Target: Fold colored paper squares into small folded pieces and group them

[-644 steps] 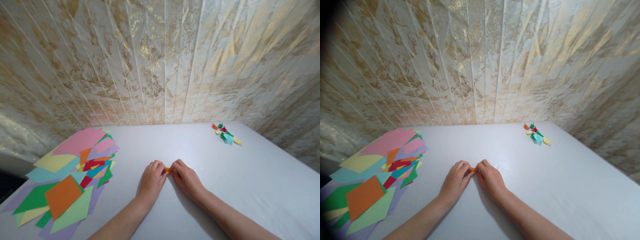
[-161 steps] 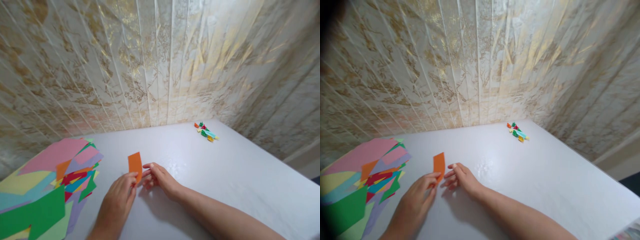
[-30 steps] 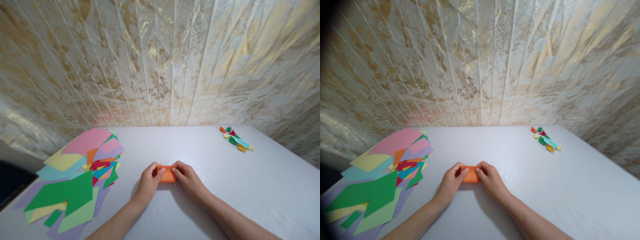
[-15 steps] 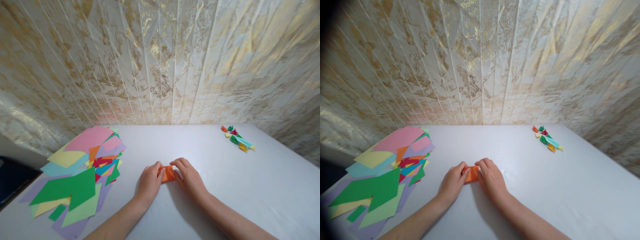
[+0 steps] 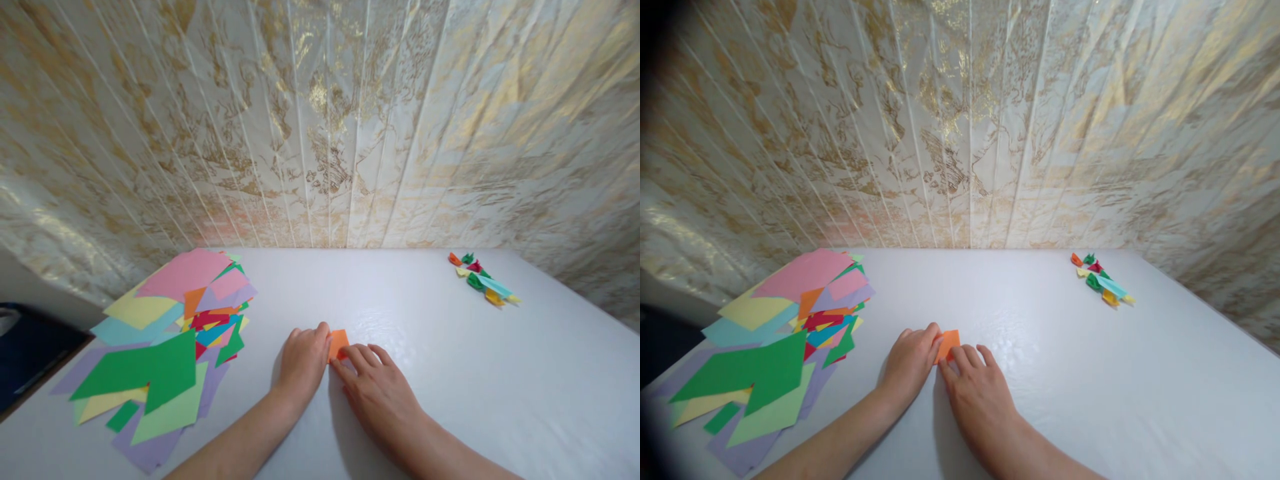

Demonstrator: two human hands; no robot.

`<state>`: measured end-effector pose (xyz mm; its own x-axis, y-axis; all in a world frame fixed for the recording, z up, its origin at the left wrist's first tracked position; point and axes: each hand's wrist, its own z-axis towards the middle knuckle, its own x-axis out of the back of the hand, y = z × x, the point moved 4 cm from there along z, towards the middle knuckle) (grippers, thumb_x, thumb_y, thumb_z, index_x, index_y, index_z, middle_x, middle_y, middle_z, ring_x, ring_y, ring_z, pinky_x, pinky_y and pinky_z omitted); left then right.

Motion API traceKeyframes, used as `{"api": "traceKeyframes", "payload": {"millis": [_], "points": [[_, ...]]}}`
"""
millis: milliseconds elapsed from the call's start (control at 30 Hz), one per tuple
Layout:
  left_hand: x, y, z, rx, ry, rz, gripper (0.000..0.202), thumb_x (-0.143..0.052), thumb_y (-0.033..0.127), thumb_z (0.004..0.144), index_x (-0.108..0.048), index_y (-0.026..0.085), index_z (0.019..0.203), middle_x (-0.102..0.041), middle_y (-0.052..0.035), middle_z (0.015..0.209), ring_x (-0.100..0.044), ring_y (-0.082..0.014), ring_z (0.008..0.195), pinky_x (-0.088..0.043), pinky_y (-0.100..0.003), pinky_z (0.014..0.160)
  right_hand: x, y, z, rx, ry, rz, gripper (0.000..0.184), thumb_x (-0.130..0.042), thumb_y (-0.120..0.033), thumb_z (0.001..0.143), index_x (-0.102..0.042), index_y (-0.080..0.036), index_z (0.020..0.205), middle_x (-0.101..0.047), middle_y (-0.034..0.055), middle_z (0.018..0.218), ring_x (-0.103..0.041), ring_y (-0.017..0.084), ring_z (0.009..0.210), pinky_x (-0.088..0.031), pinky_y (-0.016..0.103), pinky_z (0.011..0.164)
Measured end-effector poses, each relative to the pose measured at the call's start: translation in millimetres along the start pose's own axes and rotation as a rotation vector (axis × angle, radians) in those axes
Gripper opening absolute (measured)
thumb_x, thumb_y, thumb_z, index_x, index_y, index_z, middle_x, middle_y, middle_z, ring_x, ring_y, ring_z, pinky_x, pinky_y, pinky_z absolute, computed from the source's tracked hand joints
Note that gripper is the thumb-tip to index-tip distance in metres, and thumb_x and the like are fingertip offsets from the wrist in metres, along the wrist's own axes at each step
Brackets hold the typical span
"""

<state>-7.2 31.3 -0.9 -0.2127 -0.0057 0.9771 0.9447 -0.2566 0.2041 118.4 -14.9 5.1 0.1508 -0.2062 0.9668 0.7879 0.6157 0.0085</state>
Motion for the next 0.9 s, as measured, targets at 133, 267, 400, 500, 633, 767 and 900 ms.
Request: {"api": "traceKeyframes", "payload": {"millis": [133, 267, 400, 500, 633, 767, 900], "points": [[1.3, -1.6, -0.1, 0.008, -0.008, -0.015, 0.023, -0.035, 0.024, 0.101, -0.056, 0.021, 0.092, -0.073, -0.0057, 0.084, -0.065, -0.0234, 0.077, -0.035, -0.034, 0.074, 7.5, 8.2, -2.5, -0.062, -0.07, -0.073, 0.018, -0.068, -0.015, 0.083, -0.069, -0.019, 0.1, -0.069, 0.0086, 0.106, -0.062, 0.025, 0.095, -0.045, 0.041, 0.084], [5.1, -4.2, -0.7, 0.049, -0.019, -0.062, 0.019, -0.039, 0.024, 0.1, -0.057, 0.022, 0.093, -0.074, -0.0039, 0.085, -0.065, -0.0232, 0.078, -0.034, -0.032, 0.073, 8.3, 12.8, -3.1, -0.066, -0.084, -0.107, 0.012, -0.069, -0.014, 0.082, -0.071, -0.018, 0.093, -0.069, 0.0082, 0.099, -0.061, 0.024, 0.09, -0.046, 0.041, 0.082], [9.4, -4.6, -0.3, 0.08, -0.052, -0.093, 0.016, -0.042, 0.025, 0.098, -0.058, 0.023, 0.094, -0.074, -0.0032, 0.088, -0.065, -0.0235, 0.081, -0.035, -0.031, 0.072, 0.1, 5.1, -1.9, 0.032, 0.017, -0.118, 0.013, -0.071, -0.013, 0.076, -0.071, -0.015, 0.089, -0.068, 0.0089, 0.098, -0.059, 0.025, 0.093, -0.043, 0.044, 0.092], [11.7, -3.8, 1.0, 0.085, -0.074, -0.088, 0.017, -0.042, 0.024, 0.098, -0.058, 0.023, 0.095, -0.075, -0.0034, 0.087, -0.065, -0.0234, 0.081, -0.036, -0.031, 0.072, -5.0, -4.0, 0.3, 0.093, 0.074, -0.098, 0.02, -0.071, -0.012, 0.075, -0.07, -0.014, 0.094, -0.067, 0.0072, 0.094, -0.058, 0.023, 0.089, -0.044, 0.04, 0.088], [12.8, -3.1, 2.5, 0.084, -0.107, -0.075, 0.018, -0.041, 0.023, 0.098, -0.058, 0.022, 0.095, -0.075, -0.0033, 0.086, -0.066, -0.0234, 0.083, -0.037, -0.031, 0.075, -5.0, -15.2, 4.3, 0.129, 0.078, -0.044, 0.014, -0.07, -0.014, 0.078, -0.068, -0.015, 0.092, -0.066, 0.0051, 0.09, -0.057, 0.022, 0.082, -0.045, 0.036, 0.077], [13.1, -4.0, 3.4, 0.09, -0.115, -0.109, 0.017, -0.042, 0.022, 0.097, -0.058, 0.023, 0.095, -0.075, -0.0023, 0.088, -0.066, -0.0223, 0.084, -0.038, -0.031, 0.078, -2.6, -20.1, 6.9, 0.089, 0.062, -0.008, 0.023, -0.071, -0.02, 0.081, -0.066, -0.019, 0.104, -0.068, 0.0062, 0.101, -0.059, 0.023, 0.087, -0.046, 0.037, 0.078], [12.2, -6.4, 1.8, 0.089, -0.085, -0.186, 0.016, -0.043, 0.021, 0.095, -0.058, 0.024, 0.09, -0.072, -0.001, 0.081, -0.064, -0.0209, 0.08, -0.038, -0.03, 0.077, 0.1, -16.5, 9.4, 0.06, -0.012, 0.053, 0.035, -0.071, -0.027, 0.085, -0.062, -0.024, 0.118, -0.067, 0.0084, 0.116, -0.061, 0.025, 0.099, -0.046, 0.039, 0.084]]}}
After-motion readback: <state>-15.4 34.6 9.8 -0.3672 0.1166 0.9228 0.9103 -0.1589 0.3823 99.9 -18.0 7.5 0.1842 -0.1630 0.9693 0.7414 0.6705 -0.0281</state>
